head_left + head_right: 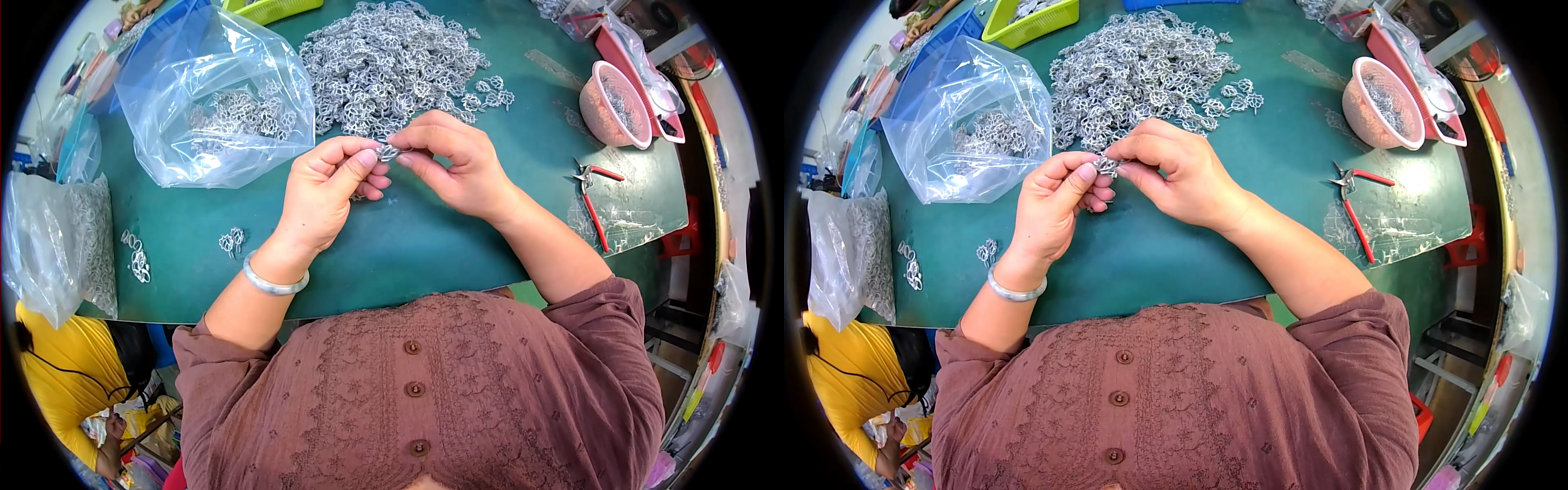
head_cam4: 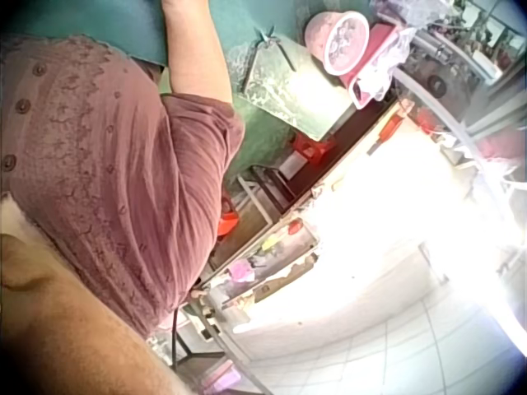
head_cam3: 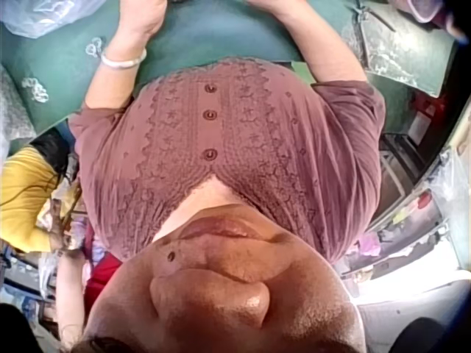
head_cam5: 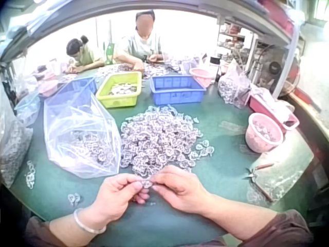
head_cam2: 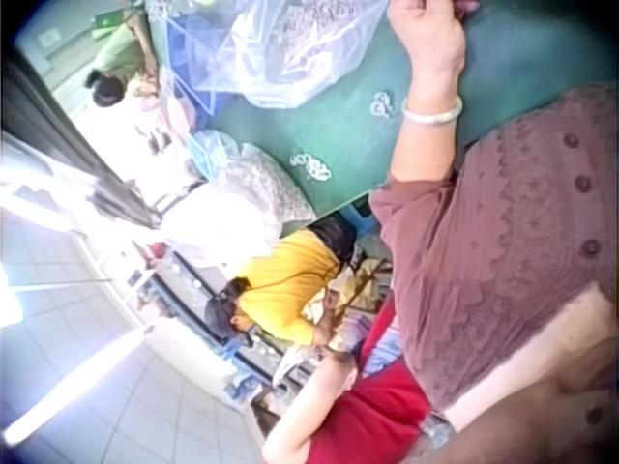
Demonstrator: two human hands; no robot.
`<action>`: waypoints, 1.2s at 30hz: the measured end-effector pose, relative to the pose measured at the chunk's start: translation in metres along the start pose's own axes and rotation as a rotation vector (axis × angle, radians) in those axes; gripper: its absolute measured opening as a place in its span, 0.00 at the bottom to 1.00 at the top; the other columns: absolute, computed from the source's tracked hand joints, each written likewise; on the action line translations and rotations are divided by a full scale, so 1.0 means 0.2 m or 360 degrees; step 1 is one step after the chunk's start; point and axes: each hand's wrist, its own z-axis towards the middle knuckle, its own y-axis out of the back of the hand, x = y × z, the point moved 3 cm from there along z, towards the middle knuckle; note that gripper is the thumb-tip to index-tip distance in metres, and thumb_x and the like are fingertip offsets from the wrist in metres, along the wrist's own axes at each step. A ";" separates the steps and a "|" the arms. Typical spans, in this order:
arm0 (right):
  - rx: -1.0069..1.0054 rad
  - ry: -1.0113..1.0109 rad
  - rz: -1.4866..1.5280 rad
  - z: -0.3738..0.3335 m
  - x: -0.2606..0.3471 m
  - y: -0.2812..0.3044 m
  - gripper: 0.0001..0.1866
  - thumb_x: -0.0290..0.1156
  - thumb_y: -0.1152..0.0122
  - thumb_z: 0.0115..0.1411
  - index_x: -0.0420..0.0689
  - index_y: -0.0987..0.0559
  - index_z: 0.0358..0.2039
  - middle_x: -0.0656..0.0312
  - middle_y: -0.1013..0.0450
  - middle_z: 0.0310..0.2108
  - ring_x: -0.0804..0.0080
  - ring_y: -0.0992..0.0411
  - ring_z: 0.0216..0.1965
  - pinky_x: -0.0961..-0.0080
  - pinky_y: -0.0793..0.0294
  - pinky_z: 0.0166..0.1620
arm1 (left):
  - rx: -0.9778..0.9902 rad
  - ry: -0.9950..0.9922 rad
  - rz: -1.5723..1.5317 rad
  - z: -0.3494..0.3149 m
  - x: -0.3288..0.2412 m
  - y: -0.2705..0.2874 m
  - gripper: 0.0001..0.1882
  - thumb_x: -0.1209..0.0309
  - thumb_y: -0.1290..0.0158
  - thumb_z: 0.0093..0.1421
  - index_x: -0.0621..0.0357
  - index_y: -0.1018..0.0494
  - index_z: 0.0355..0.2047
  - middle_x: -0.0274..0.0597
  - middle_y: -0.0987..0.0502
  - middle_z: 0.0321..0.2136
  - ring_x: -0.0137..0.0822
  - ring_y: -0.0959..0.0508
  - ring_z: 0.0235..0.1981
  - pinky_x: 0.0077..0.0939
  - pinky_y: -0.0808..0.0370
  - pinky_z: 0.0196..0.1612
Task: The person picks up individual small metal flower-shaped links from a large pile and connects them to one another by hand at a workspace.
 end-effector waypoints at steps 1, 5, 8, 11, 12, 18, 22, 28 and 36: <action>-0.0001 0.0000 0.0000 0.00 0.00 0.00 0.09 0.20 0.42 0.45 0.41 0.25 0.30 0.62 0.30 0.26 0.71 0.30 0.27 0.80 0.30 0.28 | -0.0001 0.0004 -0.0004 0.00 0.00 0.00 0.08 0.73 0.55 0.58 0.63 0.31 0.36 0.41 0.25 0.26 0.28 0.25 0.25 0.18 0.27 0.27; -0.0008 -0.0015 0.0008 0.00 0.00 0.00 0.08 0.20 0.42 0.46 0.41 0.25 0.30 0.61 0.30 0.26 0.71 0.30 0.26 0.80 0.30 0.28 | 0.0007 0.0012 -0.0018 0.00 0.00 0.00 0.08 0.73 0.56 0.58 0.63 0.31 0.36 0.41 0.26 0.27 0.27 0.25 0.25 0.17 0.27 0.28; -0.0022 -0.0008 0.0007 0.00 0.00 0.00 0.07 0.20 0.43 0.47 0.41 0.25 0.29 0.60 0.30 0.25 0.71 0.30 0.25 0.80 0.31 0.27 | -0.0004 0.0018 -0.0061 0.00 0.00 0.00 0.08 0.74 0.53 0.57 0.63 0.30 0.35 0.41 0.26 0.26 0.28 0.25 0.26 0.19 0.27 0.28; 0.0027 -0.0042 0.0011 -0.01 0.00 0.01 0.08 0.19 0.45 0.48 0.39 0.25 0.31 0.59 0.30 0.26 0.71 0.30 0.26 0.80 0.31 0.28 | -0.0003 0.0009 -0.0052 0.00 0.00 0.00 0.08 0.74 0.53 0.57 0.63 0.30 0.35 0.41 0.26 0.27 0.28 0.25 0.26 0.19 0.27 0.29; 0.0076 -0.0075 0.0020 -0.01 0.00 0.01 0.09 0.18 0.46 0.48 0.38 0.25 0.32 0.58 0.30 0.27 0.71 0.30 0.28 0.80 0.32 0.30 | -0.0003 0.0009 -0.0052 0.00 0.00 0.00 0.08 0.74 0.53 0.57 0.63 0.30 0.35 0.41 0.26 0.27 0.28 0.25 0.26 0.19 0.27 0.29; 0.0081 -0.0089 0.0016 -0.01 -0.01 0.01 0.08 0.18 0.46 0.49 0.38 0.25 0.32 0.58 0.30 0.27 0.70 0.30 0.29 0.80 0.31 0.30 | 0.0006 0.0002 -0.0003 0.00 0.00 -0.01 0.08 0.74 0.56 0.58 0.63 0.31 0.37 0.41 0.26 0.27 0.27 0.25 0.26 0.16 0.27 0.29; 0.0086 -0.0112 0.0014 -0.01 0.00 0.01 0.08 0.18 0.46 0.49 0.38 0.25 0.32 0.58 0.30 0.27 0.70 0.30 0.29 0.80 0.31 0.30 | 0.0013 0.0011 0.0004 0.00 -0.01 -0.01 0.09 0.74 0.56 0.58 0.64 0.31 0.37 0.41 0.26 0.28 0.27 0.25 0.27 0.16 0.27 0.30; 0.0074 -0.0159 0.0021 -0.01 0.00 0.01 0.12 0.18 0.46 0.49 0.39 0.26 0.36 0.59 0.29 0.28 0.74 0.30 0.29 0.81 0.30 0.32 | 0.0011 -0.0007 -0.0063 0.00 0.00 0.00 0.10 0.76 0.56 0.58 0.64 0.32 0.40 0.41 0.26 0.30 0.29 0.24 0.30 0.18 0.26 0.34; -0.0080 -0.0066 0.0034 -0.02 0.00 0.00 0.18 0.18 0.42 0.44 0.40 0.28 0.39 0.62 0.31 0.23 0.76 0.32 0.22 0.82 0.31 0.26 | -0.0011 -0.0042 -0.0166 0.01 0.00 -0.01 0.13 0.79 0.55 0.56 0.65 0.34 0.43 0.40 0.27 0.32 0.28 0.26 0.31 0.21 0.26 0.37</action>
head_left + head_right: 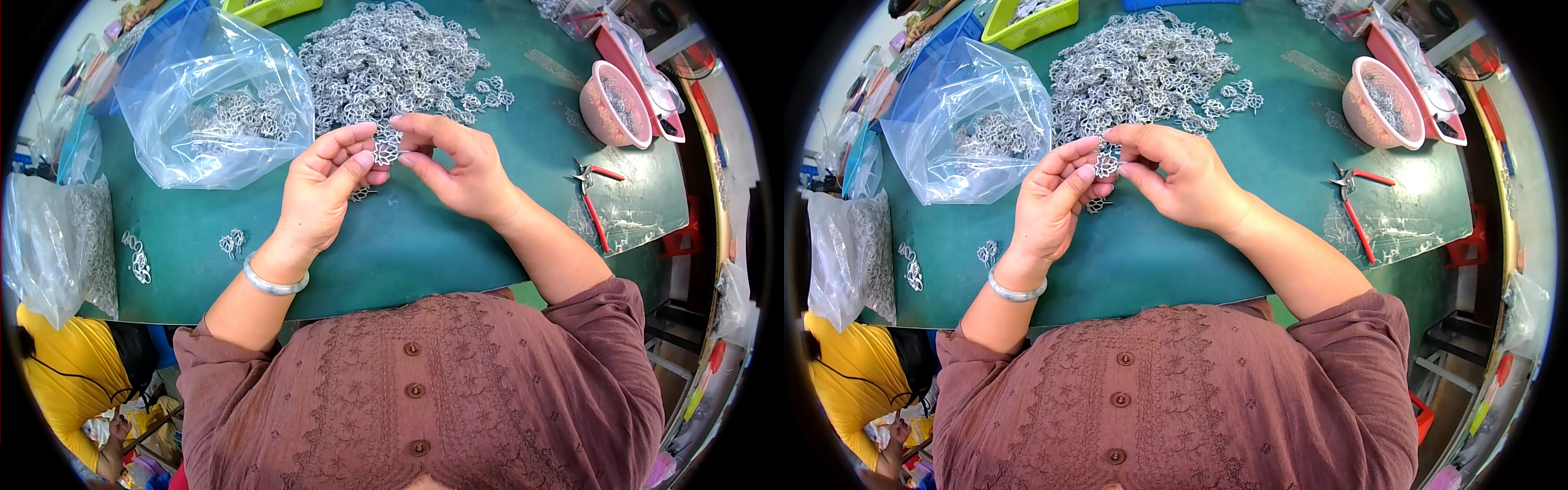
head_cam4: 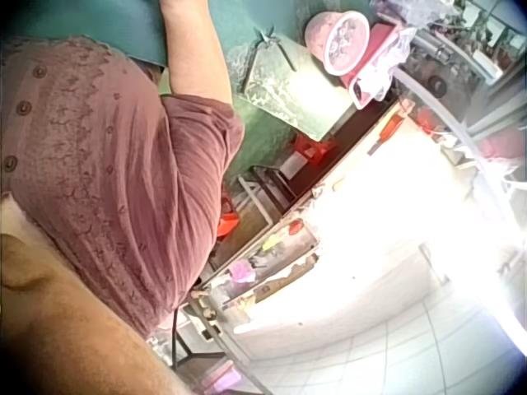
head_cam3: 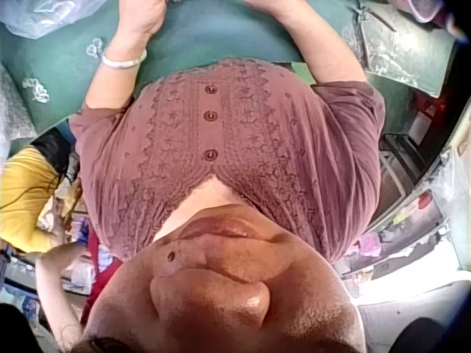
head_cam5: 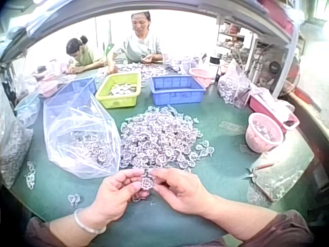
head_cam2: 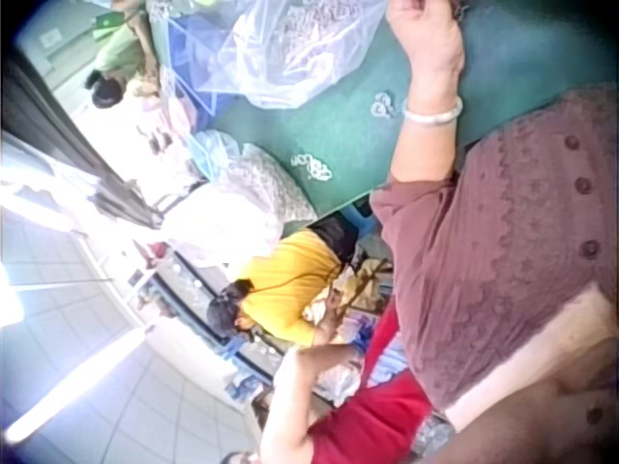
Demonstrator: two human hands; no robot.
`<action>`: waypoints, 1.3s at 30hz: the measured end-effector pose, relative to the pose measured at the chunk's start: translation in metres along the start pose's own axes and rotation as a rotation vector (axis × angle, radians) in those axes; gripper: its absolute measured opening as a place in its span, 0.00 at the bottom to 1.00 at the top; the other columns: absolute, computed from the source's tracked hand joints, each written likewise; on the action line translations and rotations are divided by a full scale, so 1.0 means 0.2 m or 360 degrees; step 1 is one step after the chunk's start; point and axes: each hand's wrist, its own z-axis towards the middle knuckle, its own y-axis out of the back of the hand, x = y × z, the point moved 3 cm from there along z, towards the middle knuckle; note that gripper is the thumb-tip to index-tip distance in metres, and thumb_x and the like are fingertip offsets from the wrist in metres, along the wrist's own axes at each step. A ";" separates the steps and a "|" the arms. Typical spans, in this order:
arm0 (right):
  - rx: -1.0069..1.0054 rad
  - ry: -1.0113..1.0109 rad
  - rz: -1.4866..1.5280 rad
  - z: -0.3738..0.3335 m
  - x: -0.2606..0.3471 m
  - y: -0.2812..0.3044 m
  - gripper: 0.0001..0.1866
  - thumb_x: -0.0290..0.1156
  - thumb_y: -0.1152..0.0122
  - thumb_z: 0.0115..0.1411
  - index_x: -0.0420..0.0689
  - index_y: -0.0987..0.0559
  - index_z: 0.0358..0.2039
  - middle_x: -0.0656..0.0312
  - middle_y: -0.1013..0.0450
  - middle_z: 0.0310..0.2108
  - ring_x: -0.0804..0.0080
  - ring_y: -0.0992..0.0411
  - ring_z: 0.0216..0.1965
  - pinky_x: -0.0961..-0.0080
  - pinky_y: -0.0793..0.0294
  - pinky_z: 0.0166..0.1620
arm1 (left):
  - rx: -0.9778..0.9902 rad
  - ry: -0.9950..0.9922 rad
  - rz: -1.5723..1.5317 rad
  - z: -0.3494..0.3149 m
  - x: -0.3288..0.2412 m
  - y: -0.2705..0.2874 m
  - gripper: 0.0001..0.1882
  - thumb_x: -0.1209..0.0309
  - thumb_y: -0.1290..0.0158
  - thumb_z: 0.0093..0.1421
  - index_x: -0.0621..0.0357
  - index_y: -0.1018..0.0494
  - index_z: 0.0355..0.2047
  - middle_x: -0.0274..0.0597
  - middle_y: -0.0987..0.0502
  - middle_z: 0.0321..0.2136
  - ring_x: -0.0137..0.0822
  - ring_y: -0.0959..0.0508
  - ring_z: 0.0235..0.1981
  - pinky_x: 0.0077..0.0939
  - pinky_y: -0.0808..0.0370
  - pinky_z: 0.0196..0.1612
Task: The person picks up individual small metal flower-shaped links from a large pile and connects them to one another by hand at a workspace.
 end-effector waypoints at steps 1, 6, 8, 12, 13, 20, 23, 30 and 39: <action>-0.0001 -0.0001 -0.0001 0.00 0.00 0.00 0.18 0.18 0.42 0.44 0.40 0.28 0.39 0.62 0.31 0.23 0.76 0.32 0.22 0.82 0.31 0.26 | -0.0002 0.0012 -0.0016 0.00 0.00 0.00 0.13 0.79 0.55 0.56 0.65 0.34 0.43 0.40 0.27 0.32 0.28 0.26 0.31 0.21 0.26 0.37; 0.0016 0.0045 -0.0040 0.00 0.00 0.00 0.21 0.18 0.42 0.43 0.42 0.29 0.41 0.63 0.32 0.21 0.74 0.32 0.21 0.81 0.31 0.25 | -0.0026 0.0050 -0.0058 0.00 -0.01 0.00 0.14 0.79 0.55 0.56 0.65 0.35 0.44 0.41 0.27 0.32 0.29 0.26 0.32 0.21 0.26 0.37; 0.0019 0.0047 -0.0044 0.00 0.00 0.00 0.21 0.18 0.42 0.43 0.42 0.30 0.41 0.63 0.32 0.21 0.73 0.32 0.21 0.81 0.31 0.25 | 0.0004 0.0097 -0.0084 0.00 0.00 0.00 0.14 0.78 0.55 0.57 0.64 0.35 0.44 0.42 0.27 0.33 0.30 0.26 0.32 0.21 0.27 0.37; 0.0024 0.0068 -0.0059 -0.01 0.00 -0.01 0.23 0.18 0.41 0.43 0.42 0.31 0.42 0.63 0.32 0.21 0.73 0.32 0.21 0.80 0.31 0.25 | 0.0021 0.0156 -0.0120 0.00 0.01 0.01 0.13 0.77 0.55 0.57 0.64 0.35 0.43 0.42 0.27 0.33 0.31 0.26 0.33 0.21 0.27 0.37; 0.0024 0.0068 -0.0060 -0.01 0.00 -0.01 0.23 0.18 0.41 0.43 0.42 0.31 0.42 0.63 0.32 0.21 0.73 0.32 0.21 0.80 0.31 0.25 | 0.0036 0.0157 -0.0114 0.00 0.01 0.01 0.13 0.76 0.56 0.57 0.63 0.35 0.44 0.41 0.27 0.33 0.30 0.25 0.33 0.21 0.27 0.37; 0.0165 -0.0032 0.0192 0.01 0.00 0.00 0.20 0.18 0.43 0.47 0.40 0.31 0.44 0.61 0.29 0.27 0.76 0.30 0.29 0.81 0.30 0.34 | 0.0048 0.0327 -0.0340 0.00 0.01 0.00 0.12 0.75 0.55 0.57 0.63 0.33 0.42 0.40 0.27 0.32 0.29 0.27 0.33 0.20 0.29 0.37; 0.0109 -0.0103 -0.0116 0.03 -0.07 0.03 0.12 0.22 0.43 0.47 0.41 0.27 0.36 0.60 0.30 0.28 0.71 0.30 0.28 0.78 0.30 0.32 | 0.0029 0.0358 -0.0524 0.03 0.02 0.08 0.11 0.75 0.57 0.57 0.64 0.33 0.40 0.40 0.28 0.31 0.30 0.28 0.32 0.20 0.29 0.36; 0.0417 -0.0146 -0.0858 0.01 -0.12 -0.02 0.12 0.29 0.41 0.44 0.43 0.26 0.32 0.59 0.33 0.29 0.60 0.33 0.32 0.69 0.33 0.34 | -0.0071 0.0394 -0.0619 0.03 0.00 0.08 0.10 0.72 0.60 0.57 0.64 0.32 0.33 0.41 0.30 0.31 0.30 0.30 0.29 0.21 0.30 0.32; 0.0348 -0.0100 -0.0544 0.01 -0.10 -0.02 0.11 0.27 0.40 0.43 0.43 0.26 0.30 0.59 0.34 0.28 0.61 0.33 0.32 0.69 0.32 0.35 | -0.0115 0.0325 -0.0015 0.01 0.01 0.06 0.08 0.72 0.54 0.56 0.61 0.31 0.36 0.34 0.30 0.25 0.20 0.34 0.20 0.10 0.38 0.20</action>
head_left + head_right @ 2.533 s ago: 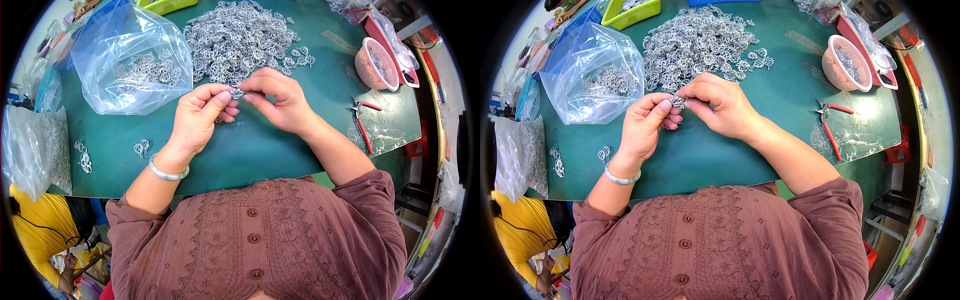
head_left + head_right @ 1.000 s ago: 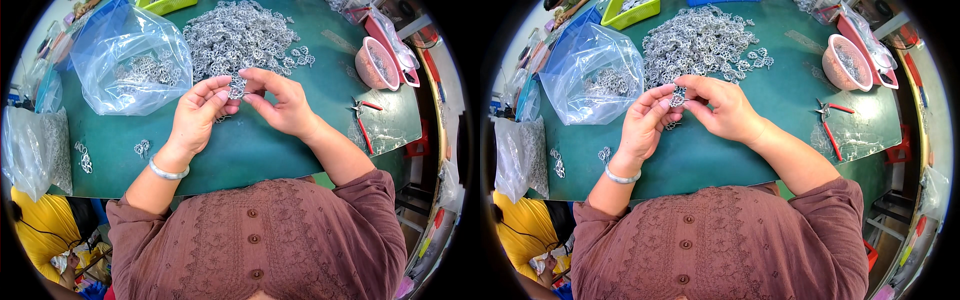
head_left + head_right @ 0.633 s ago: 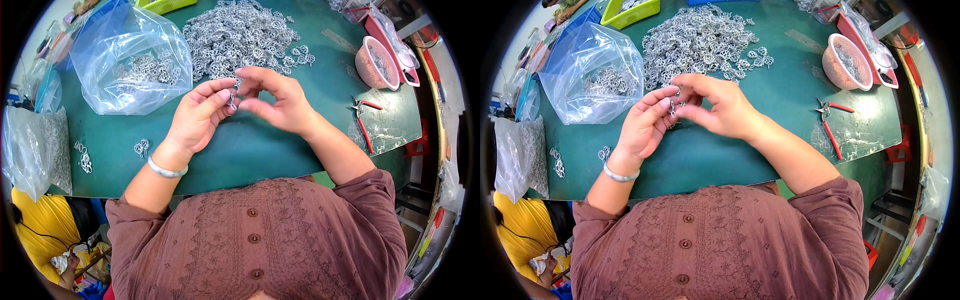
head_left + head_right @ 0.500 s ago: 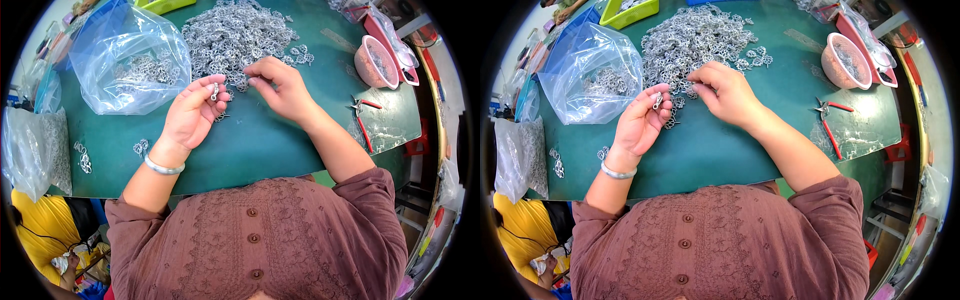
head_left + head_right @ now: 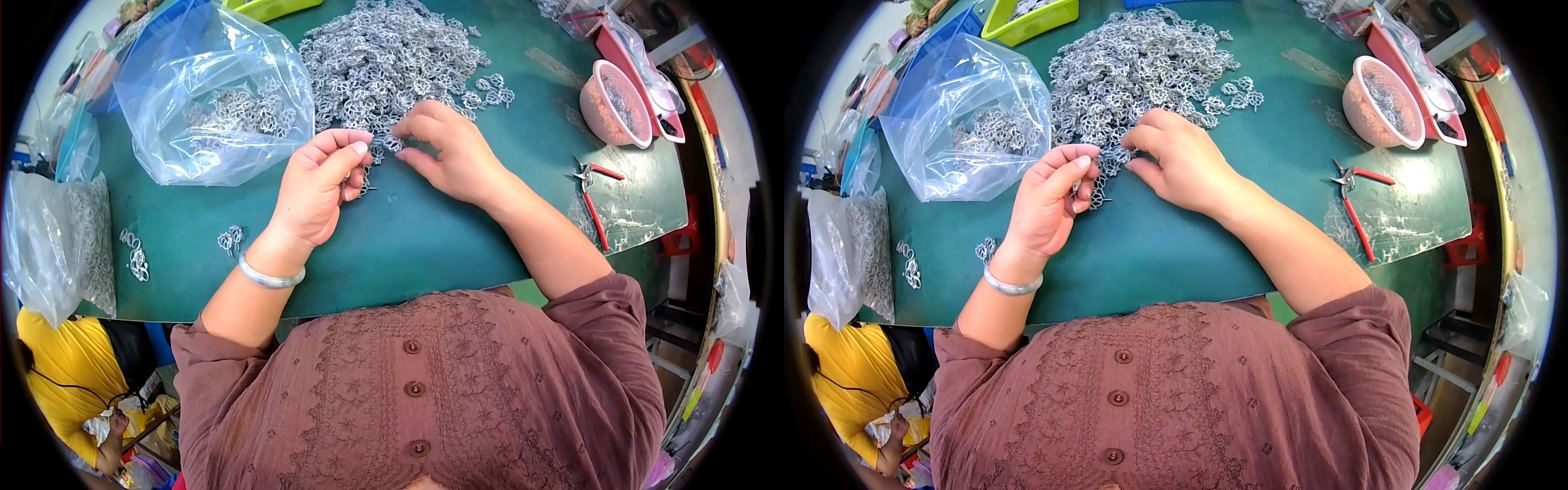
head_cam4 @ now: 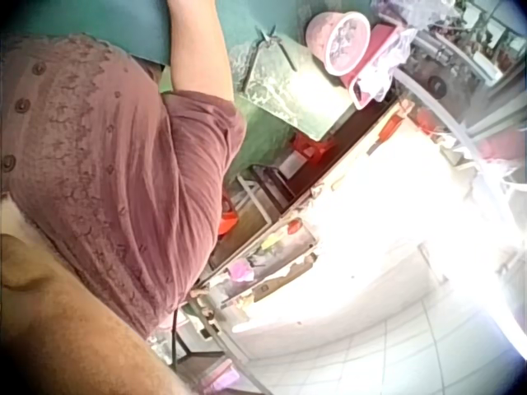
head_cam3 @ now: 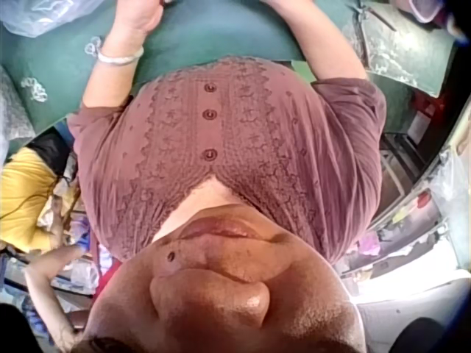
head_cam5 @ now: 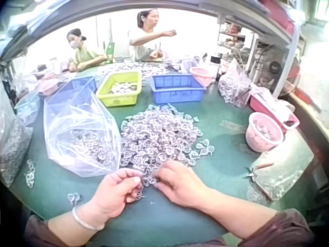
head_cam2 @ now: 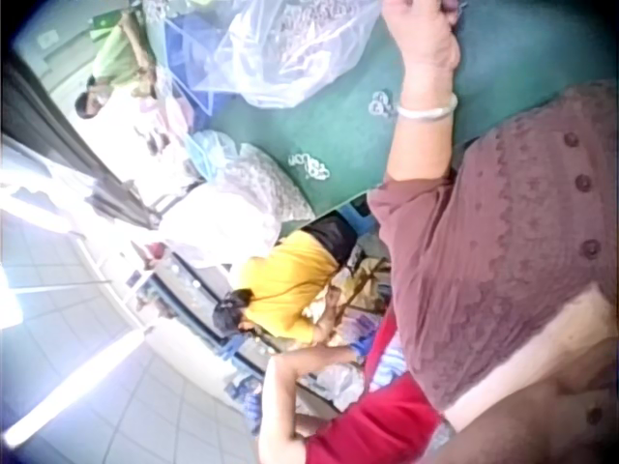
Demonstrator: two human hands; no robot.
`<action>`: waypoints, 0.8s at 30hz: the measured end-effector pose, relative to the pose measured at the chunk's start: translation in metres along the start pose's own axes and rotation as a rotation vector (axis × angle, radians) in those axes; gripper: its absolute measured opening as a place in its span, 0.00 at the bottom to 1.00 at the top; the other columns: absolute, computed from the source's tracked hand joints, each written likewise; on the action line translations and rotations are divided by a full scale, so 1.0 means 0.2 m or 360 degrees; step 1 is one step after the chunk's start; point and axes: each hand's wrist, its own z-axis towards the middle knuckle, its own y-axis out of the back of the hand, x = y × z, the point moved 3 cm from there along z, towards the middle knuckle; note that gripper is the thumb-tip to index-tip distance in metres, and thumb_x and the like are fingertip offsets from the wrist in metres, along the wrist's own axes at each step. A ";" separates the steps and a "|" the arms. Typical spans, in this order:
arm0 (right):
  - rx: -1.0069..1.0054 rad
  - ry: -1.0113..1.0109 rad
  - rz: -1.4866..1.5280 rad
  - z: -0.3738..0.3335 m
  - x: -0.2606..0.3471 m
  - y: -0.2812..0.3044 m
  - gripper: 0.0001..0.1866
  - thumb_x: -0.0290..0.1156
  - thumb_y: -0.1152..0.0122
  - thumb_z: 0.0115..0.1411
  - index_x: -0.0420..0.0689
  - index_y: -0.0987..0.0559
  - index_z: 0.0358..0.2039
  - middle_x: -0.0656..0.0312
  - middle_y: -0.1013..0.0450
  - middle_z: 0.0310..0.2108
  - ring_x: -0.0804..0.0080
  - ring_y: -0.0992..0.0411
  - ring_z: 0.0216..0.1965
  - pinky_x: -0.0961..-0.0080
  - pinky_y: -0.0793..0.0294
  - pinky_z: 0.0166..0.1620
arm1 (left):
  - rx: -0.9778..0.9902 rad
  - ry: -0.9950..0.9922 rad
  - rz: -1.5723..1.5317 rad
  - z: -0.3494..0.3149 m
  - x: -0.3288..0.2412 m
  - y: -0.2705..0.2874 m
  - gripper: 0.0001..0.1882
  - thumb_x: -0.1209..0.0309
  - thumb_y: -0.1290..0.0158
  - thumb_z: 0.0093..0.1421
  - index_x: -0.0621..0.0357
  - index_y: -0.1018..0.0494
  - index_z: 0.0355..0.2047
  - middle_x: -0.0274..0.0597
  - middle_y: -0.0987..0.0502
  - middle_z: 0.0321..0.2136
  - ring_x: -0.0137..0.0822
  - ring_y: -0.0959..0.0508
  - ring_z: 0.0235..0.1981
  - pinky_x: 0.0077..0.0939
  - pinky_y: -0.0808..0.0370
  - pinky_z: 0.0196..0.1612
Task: The person picks up individual small metal flower-shaped links from a large pile and connects them to one another by hand at a workspace.
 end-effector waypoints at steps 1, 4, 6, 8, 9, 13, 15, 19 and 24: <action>-0.0020 0.0067 0.0141 0.00 0.02 0.01 0.12 0.26 0.40 0.43 0.43 0.26 0.31 0.59 0.33 0.29 0.61 0.32 0.32 0.70 0.31 0.34 | -0.0003 -0.0001 0.0000 0.00 0.00 -0.01 0.08 0.72 0.54 0.56 0.61 0.31 0.36 0.34 0.30 0.25 0.20 0.34 0.20 0.10 0.38 0.20; -0.0025 0.0183 0.0369 0.01 0.09 0.03 0.13 0.22 0.41 0.42 0.43 0.26 0.32 0.59 0.33 0.30 0.62 0.32 0.32 0.73 0.31 0.33 | -0.0049 0.0159 0.0201 -0.01 0.00 -0.03 0.07 0.70 0.53 0.57 0.58 0.31 0.35 0.31 0.31 0.22 0.18 0.36 0.17 0.09 0.42 0.17; 0.0038 0.0107 0.0468 0.00 0.09 0.04 0.13 0.21 0.41 0.43 0.42 0.27 0.33 0.61 0.32 0.30 0.67 0.32 0.31 0.77 0.32 0.33 | 0.0020 0.0180 0.0180 -0.01 0.01 -0.02 0.07 0.70 0.53 0.57 0.58 0.31 0.34 0.32 0.31 0.22 0.18 0.36 0.17 0.09 0.42 0.17; 0.0100 0.0031 0.0563 -0.01 0.08 0.03 0.13 0.20 0.41 0.44 0.41 0.27 0.34 0.62 0.32 0.30 0.73 0.32 0.30 0.81 0.32 0.32 | 0.0093 0.0200 0.0158 -0.01 0.02 -0.02 0.06 0.70 0.53 0.57 0.58 0.31 0.34 0.32 0.31 0.22 0.19 0.36 0.17 0.09 0.41 0.18; 0.0060 -0.0102 0.0788 -0.02 0.07 0.01 0.13 0.20 0.41 0.45 0.41 0.27 0.34 0.63 0.32 0.30 0.76 0.33 0.29 0.82 0.33 0.32 | 0.0143 0.0194 0.0049 -0.01 0.02 -0.02 0.06 0.69 0.52 0.57 0.57 0.31 0.32 0.31 0.30 0.23 0.18 0.35 0.18 0.09 0.41 0.19; 0.0018 -0.0159 0.0993 -0.02 0.07 0.01 0.13 0.21 0.39 0.45 0.39 0.27 0.34 0.64 0.32 0.28 0.79 0.34 0.29 0.84 0.33 0.30 | 0.0227 0.0204 -0.0219 0.00 0.03 -0.02 0.05 0.69 0.52 0.57 0.55 0.31 0.31 0.30 0.29 0.23 0.19 0.34 0.20 0.09 0.39 0.21; -0.0002 -0.0108 0.0900 -0.02 0.08 0.02 0.14 0.21 0.39 0.44 0.39 0.27 0.34 0.64 0.32 0.27 0.79 0.34 0.28 0.84 0.33 0.30 | 0.0212 0.0225 -0.0238 -0.01 0.03 -0.03 0.05 0.69 0.52 0.57 0.56 0.31 0.32 0.30 0.29 0.23 0.19 0.34 0.20 0.10 0.38 0.21; -0.0053 -0.0008 0.0736 -0.02 0.09 0.03 0.14 0.21 0.38 0.44 0.40 0.27 0.34 0.64 0.32 0.25 0.79 0.34 0.25 0.84 0.33 0.27 | 0.0263 0.0221 -0.0280 0.00 0.04 -0.02 0.06 0.71 0.53 0.57 0.57 0.31 0.35 0.32 0.29 0.26 0.21 0.32 0.22 0.10 0.34 0.23; -0.0065 -0.0015 0.0737 -0.01 0.13 0.04 0.13 0.21 0.38 0.44 0.41 0.27 0.33 0.63 0.32 0.26 0.77 0.31 0.27 0.83 0.31 0.28 | 0.0240 0.0210 -0.0256 0.00 0.05 -0.02 0.07 0.71 0.53 0.57 0.57 0.30 0.36 0.33 0.28 0.27 0.21 0.31 0.23 0.10 0.33 0.24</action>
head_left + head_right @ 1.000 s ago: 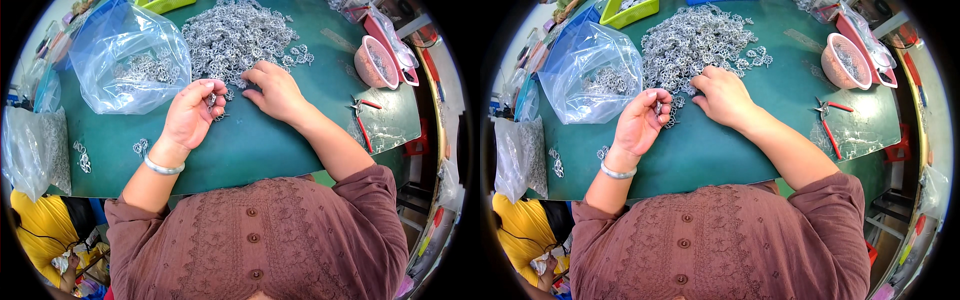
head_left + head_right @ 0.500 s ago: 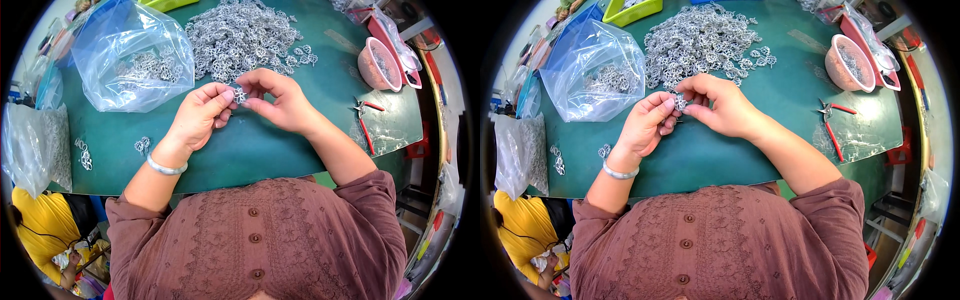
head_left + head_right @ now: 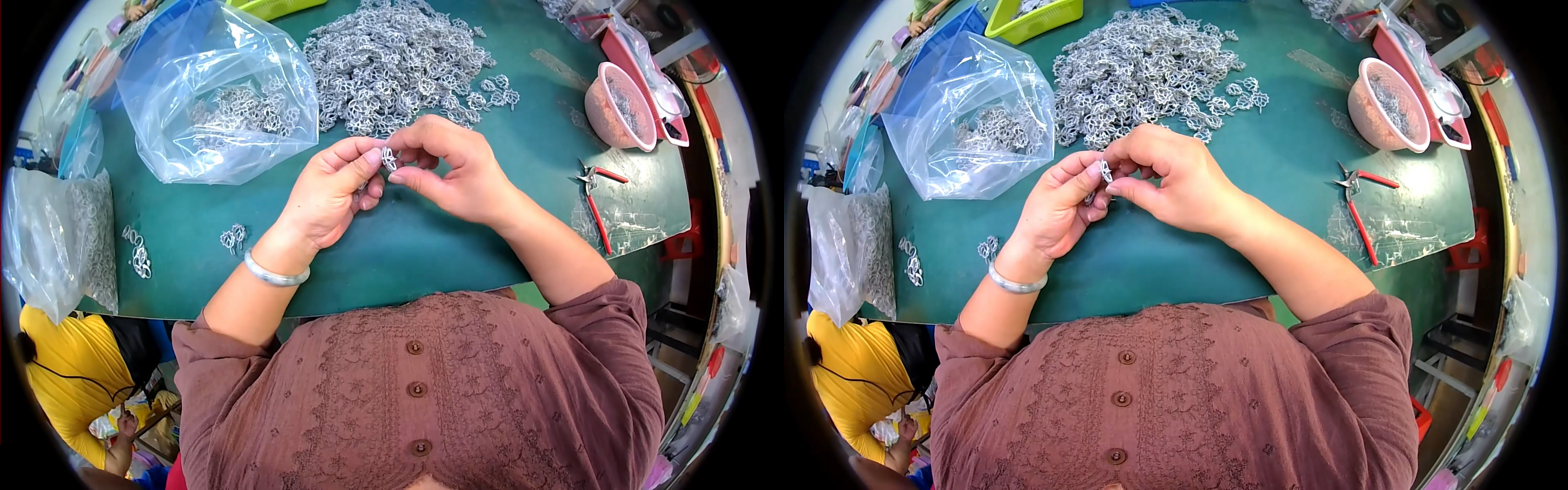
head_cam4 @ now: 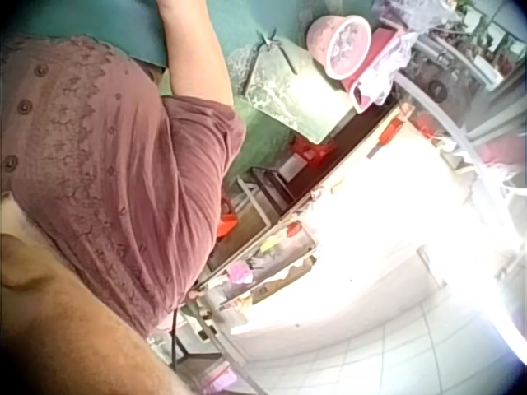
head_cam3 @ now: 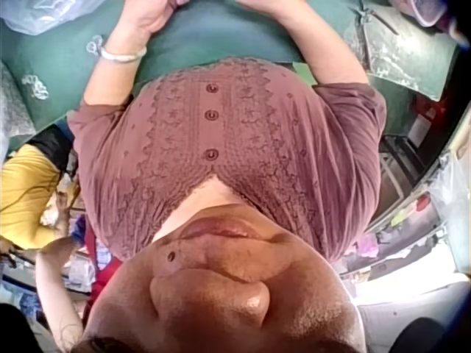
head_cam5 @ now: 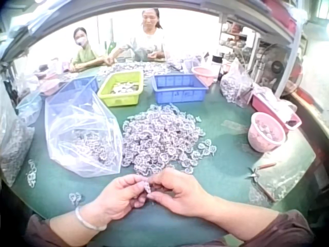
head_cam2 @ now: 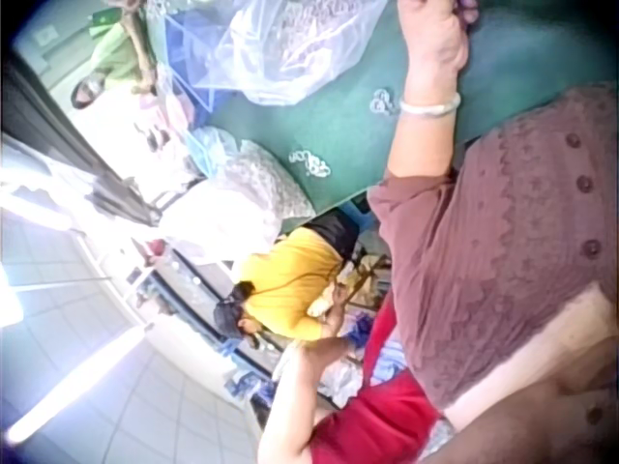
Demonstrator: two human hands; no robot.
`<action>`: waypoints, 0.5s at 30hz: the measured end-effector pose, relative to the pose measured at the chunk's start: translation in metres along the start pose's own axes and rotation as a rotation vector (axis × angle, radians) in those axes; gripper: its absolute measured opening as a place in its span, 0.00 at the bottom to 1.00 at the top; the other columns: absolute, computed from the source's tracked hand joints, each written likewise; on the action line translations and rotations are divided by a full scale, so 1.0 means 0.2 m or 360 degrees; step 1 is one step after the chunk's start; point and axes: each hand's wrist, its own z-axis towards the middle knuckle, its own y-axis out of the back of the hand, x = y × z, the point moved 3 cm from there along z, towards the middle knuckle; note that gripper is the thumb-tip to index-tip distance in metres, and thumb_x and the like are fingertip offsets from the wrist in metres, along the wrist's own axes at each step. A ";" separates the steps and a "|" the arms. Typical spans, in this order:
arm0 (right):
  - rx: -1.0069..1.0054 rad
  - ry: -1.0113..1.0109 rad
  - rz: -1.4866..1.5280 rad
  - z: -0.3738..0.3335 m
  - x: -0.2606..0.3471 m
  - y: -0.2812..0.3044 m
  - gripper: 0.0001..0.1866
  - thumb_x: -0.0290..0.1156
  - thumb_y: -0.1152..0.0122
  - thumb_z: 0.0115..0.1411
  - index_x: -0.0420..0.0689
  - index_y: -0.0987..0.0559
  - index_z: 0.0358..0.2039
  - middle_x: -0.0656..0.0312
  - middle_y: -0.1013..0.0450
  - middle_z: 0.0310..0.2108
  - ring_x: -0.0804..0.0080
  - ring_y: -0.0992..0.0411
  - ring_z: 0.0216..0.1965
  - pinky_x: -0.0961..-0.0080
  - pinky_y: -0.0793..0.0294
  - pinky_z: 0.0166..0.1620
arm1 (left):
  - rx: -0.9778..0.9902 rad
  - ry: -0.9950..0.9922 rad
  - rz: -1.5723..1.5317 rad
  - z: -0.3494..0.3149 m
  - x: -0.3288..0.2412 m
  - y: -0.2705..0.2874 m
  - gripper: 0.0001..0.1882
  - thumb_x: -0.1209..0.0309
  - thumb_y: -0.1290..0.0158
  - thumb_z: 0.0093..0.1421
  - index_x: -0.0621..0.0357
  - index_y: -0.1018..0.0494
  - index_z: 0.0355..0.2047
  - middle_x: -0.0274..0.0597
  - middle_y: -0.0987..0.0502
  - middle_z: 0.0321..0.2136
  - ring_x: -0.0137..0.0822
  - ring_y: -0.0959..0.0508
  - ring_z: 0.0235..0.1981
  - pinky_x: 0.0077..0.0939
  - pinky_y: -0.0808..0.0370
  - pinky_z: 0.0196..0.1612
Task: The person picks up individual small metal flower-shaped links from a large pile and connects them to one another by hand at a workspace.
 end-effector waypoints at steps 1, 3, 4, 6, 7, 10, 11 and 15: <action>0.0008 -0.0014 -0.0024 0.00 0.01 0.00 0.13 0.21 0.39 0.44 0.41 0.27 0.33 0.62 0.31 0.26 0.75 0.29 0.28 0.82 0.29 0.29 | -0.0005 0.0000 0.0004 0.00 0.00 0.00 0.08 0.71 0.53 0.57 0.58 0.30 0.36 0.34 0.27 0.27 0.21 0.31 0.23 0.10 0.33 0.23; 0.0005 -0.0004 -0.0047 0.00 0.01 0.00 0.13 0.21 0.39 0.44 0.41 0.27 0.33 0.62 0.31 0.26 0.75 0.29 0.28 0.81 0.29 0.29 | -0.0042 0.0002 0.0037 0.00 0.00 -0.02 0.07 0.71 0.53 0.57 0.57 0.30 0.36 0.32 0.28 0.25 0.20 0.32 0.21 0.11 0.35 0.22; 0.0004 0.0004 -0.0068 0.00 0.01 0.00 0.13 0.21 0.39 0.44 0.41 0.27 0.33 0.62 0.31 0.26 0.75 0.29 0.27 0.81 0.29 0.29 | -0.0081 0.0004 0.0069 0.00 0.00 -0.02 0.07 0.70 0.53 0.57 0.57 0.30 0.36 0.30 0.29 0.22 0.20 0.33 0.19 0.12 0.37 0.21; 0.0006 0.0012 -0.0076 0.00 0.00 0.00 0.13 0.21 0.39 0.44 0.41 0.27 0.32 0.62 0.31 0.26 0.75 0.29 0.27 0.81 0.29 0.28 | -0.0075 -0.0006 0.0070 0.00 0.00 -0.02 0.07 0.70 0.53 0.57 0.57 0.30 0.35 0.30 0.29 0.22 0.20 0.33 0.19 0.11 0.37 0.21; 0.0009 0.0019 -0.0083 0.00 0.00 0.00 0.13 0.22 0.39 0.44 0.42 0.27 0.32 0.62 0.31 0.26 0.75 0.29 0.27 0.81 0.29 0.28 | -0.0070 -0.0016 0.0069 0.00 0.00 -0.02 0.07 0.70 0.53 0.57 0.57 0.30 0.35 0.30 0.29 0.23 0.20 0.33 0.19 0.11 0.37 0.21; 0.0034 -0.0060 -0.0081 0.01 0.00 0.00 0.11 0.22 0.39 0.45 0.42 0.27 0.32 0.64 0.31 0.26 0.78 0.30 0.27 0.83 0.30 0.29 | -0.0069 0.0001 0.0090 -0.01 0.00 -0.01 0.08 0.71 0.53 0.57 0.58 0.30 0.36 0.30 0.29 0.23 0.19 0.33 0.20 0.11 0.37 0.21; 0.0032 -0.0061 -0.0083 0.00 -0.01 0.01 0.11 0.22 0.39 0.45 0.42 0.27 0.32 0.64 0.31 0.26 0.78 0.30 0.27 0.83 0.30 0.29 | -0.0067 0.0003 0.0090 -0.01 -0.01 -0.02 0.08 0.71 0.53 0.57 0.58 0.30 0.36 0.30 0.29 0.23 0.19 0.33 0.20 0.11 0.37 0.21; -0.0096 -0.0623 0.1182 -0.01 -0.13 0.04 0.10 0.24 0.44 0.49 0.40 0.30 0.34 0.63 0.31 0.31 0.79 0.33 0.31 0.82 0.32 0.36 | -0.0153 -0.0191 0.0249 -0.01 -0.09 -0.01 0.10 0.71 0.57 0.59 0.61 0.31 0.39 0.38 0.27 0.29 0.20 0.36 0.19 0.10 0.41 0.19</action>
